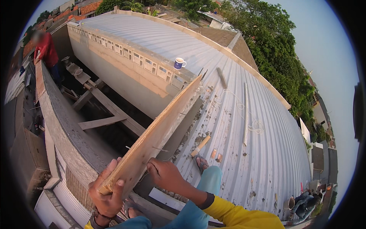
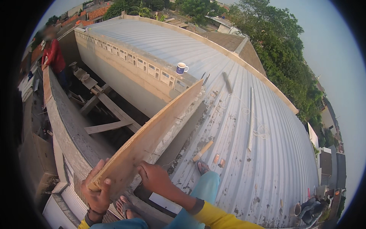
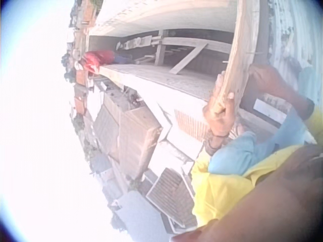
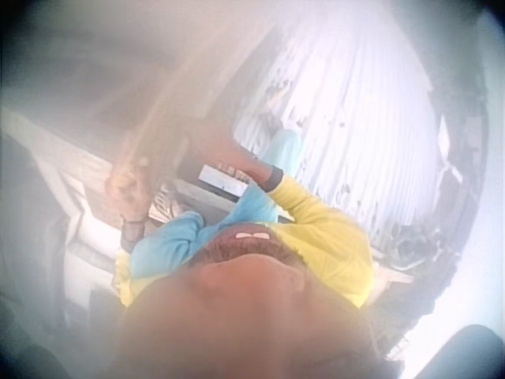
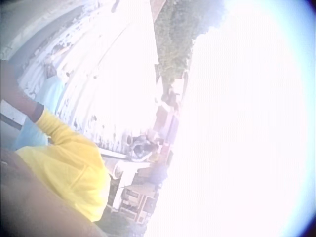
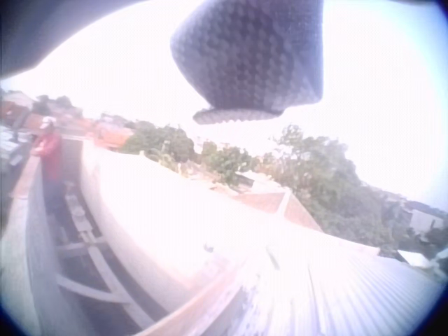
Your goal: The person positions a wooden plank along the edge of a roof structure and secures it with a hammer. The person adjusts the plank's alignment and hammers nails into place while standing on the roof.
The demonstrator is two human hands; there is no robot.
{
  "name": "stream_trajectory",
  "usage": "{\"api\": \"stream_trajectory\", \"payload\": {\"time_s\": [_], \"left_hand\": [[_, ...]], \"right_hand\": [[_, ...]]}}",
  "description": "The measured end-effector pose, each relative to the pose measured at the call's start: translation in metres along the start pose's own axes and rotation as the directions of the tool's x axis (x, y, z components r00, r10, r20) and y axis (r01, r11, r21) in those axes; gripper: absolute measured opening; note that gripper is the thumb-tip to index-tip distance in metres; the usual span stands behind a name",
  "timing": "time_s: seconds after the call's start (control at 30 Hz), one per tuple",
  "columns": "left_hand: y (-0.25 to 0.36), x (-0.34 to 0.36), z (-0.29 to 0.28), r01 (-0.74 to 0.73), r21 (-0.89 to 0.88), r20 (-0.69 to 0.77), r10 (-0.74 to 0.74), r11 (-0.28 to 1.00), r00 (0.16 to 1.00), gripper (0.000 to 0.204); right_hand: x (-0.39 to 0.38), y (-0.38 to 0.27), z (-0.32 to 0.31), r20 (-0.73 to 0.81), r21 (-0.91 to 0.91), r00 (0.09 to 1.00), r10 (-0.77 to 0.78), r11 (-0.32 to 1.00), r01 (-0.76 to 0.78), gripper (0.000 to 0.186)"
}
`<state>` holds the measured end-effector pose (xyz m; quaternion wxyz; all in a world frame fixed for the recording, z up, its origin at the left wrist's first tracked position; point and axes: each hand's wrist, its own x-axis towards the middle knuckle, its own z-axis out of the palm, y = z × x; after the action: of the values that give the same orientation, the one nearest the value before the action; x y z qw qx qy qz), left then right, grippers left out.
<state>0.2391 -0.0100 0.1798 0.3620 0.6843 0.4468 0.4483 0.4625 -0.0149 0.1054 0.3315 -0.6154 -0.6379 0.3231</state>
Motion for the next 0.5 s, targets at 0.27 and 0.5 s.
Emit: {"api": "stream_trajectory", "payload": {"time_s": [0.27,0.5], "left_hand": [[-0.008,-0.008,0.0,-0.025,0.043,-0.006,0.025,0.999,1.0,0.056],[-0.01,-0.01,0.01,0.071,-0.035,-0.135,-0.075,0.997,0.988,0.069]], "right_hand": [[-0.009,0.036,-0.017,0.103,0.103,0.991,-0.084,0.992,0.073,0.024],[-0.019,0.037,0.002,-0.151,0.093,0.979,-0.139,0.984,0.154,0.022]]}}
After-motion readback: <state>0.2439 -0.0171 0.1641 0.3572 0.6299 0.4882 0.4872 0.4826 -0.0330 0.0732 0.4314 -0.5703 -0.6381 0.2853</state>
